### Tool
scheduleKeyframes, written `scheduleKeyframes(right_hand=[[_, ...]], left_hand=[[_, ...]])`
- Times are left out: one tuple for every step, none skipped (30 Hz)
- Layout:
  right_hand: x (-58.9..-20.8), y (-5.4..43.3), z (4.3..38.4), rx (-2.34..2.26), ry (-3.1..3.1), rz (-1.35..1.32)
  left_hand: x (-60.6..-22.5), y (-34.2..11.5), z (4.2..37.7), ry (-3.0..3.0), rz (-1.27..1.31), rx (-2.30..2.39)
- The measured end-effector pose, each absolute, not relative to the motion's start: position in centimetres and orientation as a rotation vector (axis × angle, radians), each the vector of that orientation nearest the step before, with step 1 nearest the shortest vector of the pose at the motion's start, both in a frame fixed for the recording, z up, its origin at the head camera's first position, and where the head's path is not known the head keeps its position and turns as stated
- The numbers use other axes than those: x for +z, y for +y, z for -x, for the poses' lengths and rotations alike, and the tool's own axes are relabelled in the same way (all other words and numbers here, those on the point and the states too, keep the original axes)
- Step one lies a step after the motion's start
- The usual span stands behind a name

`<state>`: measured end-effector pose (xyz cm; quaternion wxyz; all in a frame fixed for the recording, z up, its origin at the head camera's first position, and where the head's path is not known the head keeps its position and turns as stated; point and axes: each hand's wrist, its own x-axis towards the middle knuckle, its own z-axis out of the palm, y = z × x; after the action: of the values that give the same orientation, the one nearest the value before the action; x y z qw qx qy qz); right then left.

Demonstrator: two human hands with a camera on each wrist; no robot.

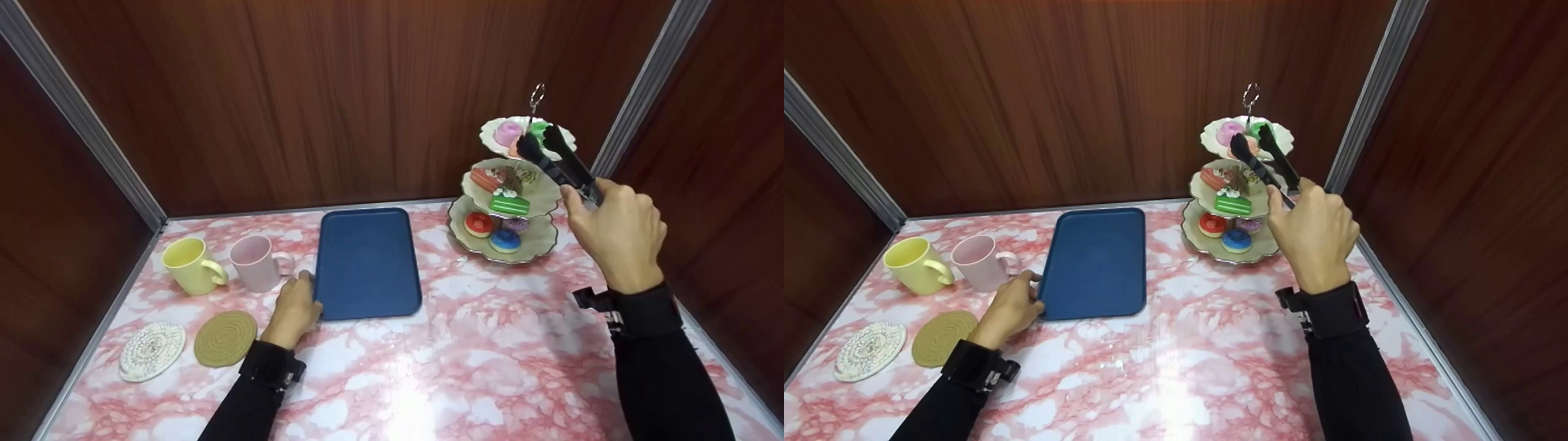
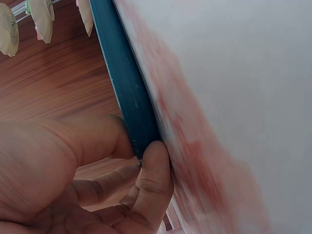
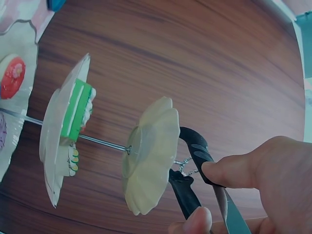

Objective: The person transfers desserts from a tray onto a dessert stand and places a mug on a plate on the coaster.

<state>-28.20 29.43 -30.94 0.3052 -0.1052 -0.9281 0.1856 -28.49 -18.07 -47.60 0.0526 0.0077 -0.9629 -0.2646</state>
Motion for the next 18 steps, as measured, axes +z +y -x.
scheduleKeyframes(right_hand=[[-31.0,29.4,28.2,0.490,-2.456,0.280],[-31.1,29.3,28.2,0.491,-2.454,0.279],[-31.2,29.2,28.3,0.491,-2.449,0.278],[-31.3,29.1,28.3,0.491,-2.443,0.279],[-31.4,29.0,28.3,0.491,-2.437,0.279],[-31.5,29.0,28.4,0.492,-2.431,0.278],[-31.6,28.9,28.4,0.493,-2.425,0.278],[-31.6,28.9,28.4,0.496,-2.418,0.278],[-31.7,28.8,28.4,0.499,-2.412,0.278],[-31.8,28.8,28.4,0.502,-2.406,0.280],[-31.8,28.7,28.4,0.506,-2.402,0.280],[-31.9,28.7,28.4,0.511,-2.397,0.280],[-32.0,28.6,28.4,0.517,-2.390,0.279],[-32.1,28.5,28.3,0.524,-2.381,0.279],[-32.2,28.5,28.3,0.530,-2.370,0.277],[-32.3,28.4,28.3,0.533,-2.358,0.271],[-32.5,28.3,28.2,0.537,-2.348,0.264],[-32.6,28.2,28.2,0.539,-2.338,0.255]], left_hand=[[-47.6,-18.1,28.5,-2.923,-0.021,-0.803],[-47.6,-18.1,28.4,-2.918,-0.020,-0.803],[-47.6,-18.1,28.4,-2.914,-0.017,-0.804],[-47.6,-18.1,28.4,-2.913,-0.018,-0.808],[-47.7,-18.1,28.4,-2.910,-0.020,-0.809],[-47.7,-18.1,28.4,-2.907,-0.018,-0.809],[-47.7,-18.1,28.4,-2.908,-0.021,-0.808],[-47.7,-18.1,28.4,-2.912,-0.026,-0.809],[-47.7,-18.1,28.5,-2.915,-0.030,-0.810],[-47.7,-18.1,28.5,-2.918,-0.034,-0.811],[-47.7,-18.1,28.5,-2.920,-0.039,-0.810],[-47.7,-18.1,28.5,-2.919,-0.036,-0.808],[-47.7,-18.0,28.5,-2.921,-0.039,-0.806],[-47.7,-18.1,28.5,-2.920,-0.035,-0.803],[-47.7,-18.0,28.5,-2.924,-0.039,-0.803],[-47.6,-18.0,28.5,-2.932,-0.045,-0.804],[-47.6,-18.0,28.5,-2.940,-0.054,-0.805],[-47.6,-18.0,28.5,-2.948,-0.058,-0.805]])
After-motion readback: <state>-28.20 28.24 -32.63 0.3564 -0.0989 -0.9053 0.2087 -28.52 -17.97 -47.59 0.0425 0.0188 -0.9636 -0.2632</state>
